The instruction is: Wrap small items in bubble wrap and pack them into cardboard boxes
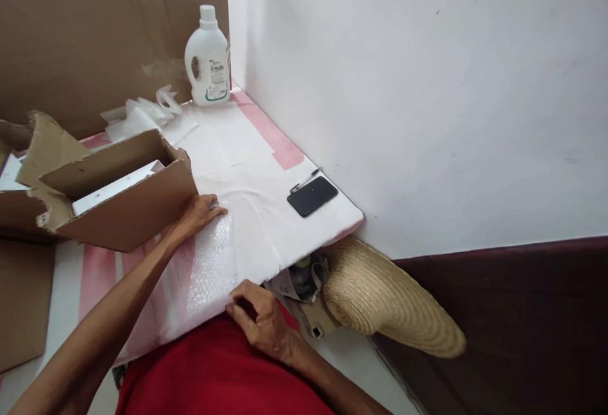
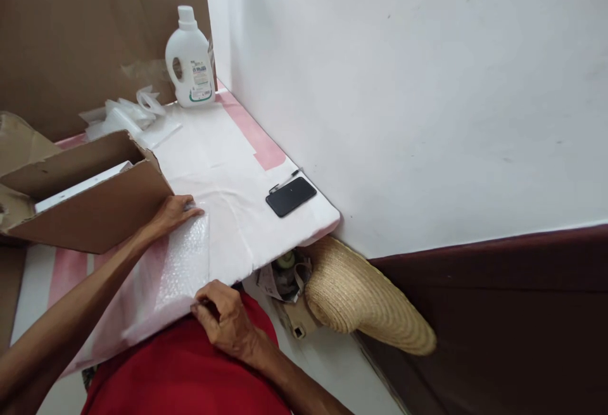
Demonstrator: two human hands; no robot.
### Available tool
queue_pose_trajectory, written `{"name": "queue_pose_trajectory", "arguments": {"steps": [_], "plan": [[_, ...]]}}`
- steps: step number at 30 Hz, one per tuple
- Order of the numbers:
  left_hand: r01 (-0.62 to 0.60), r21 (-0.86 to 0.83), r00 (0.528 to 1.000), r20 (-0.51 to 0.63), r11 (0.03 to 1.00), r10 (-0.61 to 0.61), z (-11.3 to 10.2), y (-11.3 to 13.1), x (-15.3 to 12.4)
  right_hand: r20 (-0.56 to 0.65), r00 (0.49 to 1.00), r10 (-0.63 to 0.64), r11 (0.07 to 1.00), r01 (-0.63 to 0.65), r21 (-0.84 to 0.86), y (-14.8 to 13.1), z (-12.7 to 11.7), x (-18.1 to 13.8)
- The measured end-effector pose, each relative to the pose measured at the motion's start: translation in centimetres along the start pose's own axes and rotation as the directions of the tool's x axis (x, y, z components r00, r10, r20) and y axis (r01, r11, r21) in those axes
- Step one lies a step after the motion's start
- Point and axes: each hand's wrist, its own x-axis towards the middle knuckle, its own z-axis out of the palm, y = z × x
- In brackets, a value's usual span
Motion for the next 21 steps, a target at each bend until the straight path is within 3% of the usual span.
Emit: {"name": "queue_pose_trajectory", "arguments": {"steps": [3,5,13,17,21], "plan": [[-0.002,-0.022,0.998,-0.056,1.0,0.001,0.5,-0.3,-0.3,-0.106,0.97,0.218,0.976,-0.215,0.04,0.1,0.2,1.0],[-0.024,-0.034,0.995,-0.095,0.999,0.021,0.7,-0.5,-0.6,-0.141,0.945,0.297,0.955,-0.292,0.053,0.1,0.4,1.7],[-0.142,-0.03,0.976,-0.173,0.989,0.135,0.0,0.1,-1.9,-0.155,0.9,0.407,0.913,-0.404,0.053,0.3,0.9,3.8],[-0.202,0.047,0.94,-0.272,0.978,0.207,-1.1,2.0,-5.7,-0.134,0.876,0.464,0.885,-0.464,0.032,0.3,0.8,4.5],[-0.403,0.156,0.846,-0.312,0.902,0.432,-0.5,2.8,-12.2,-0.106,0.85,0.515,0.856,-0.516,0.026,0.3,0.4,5.3]]}}
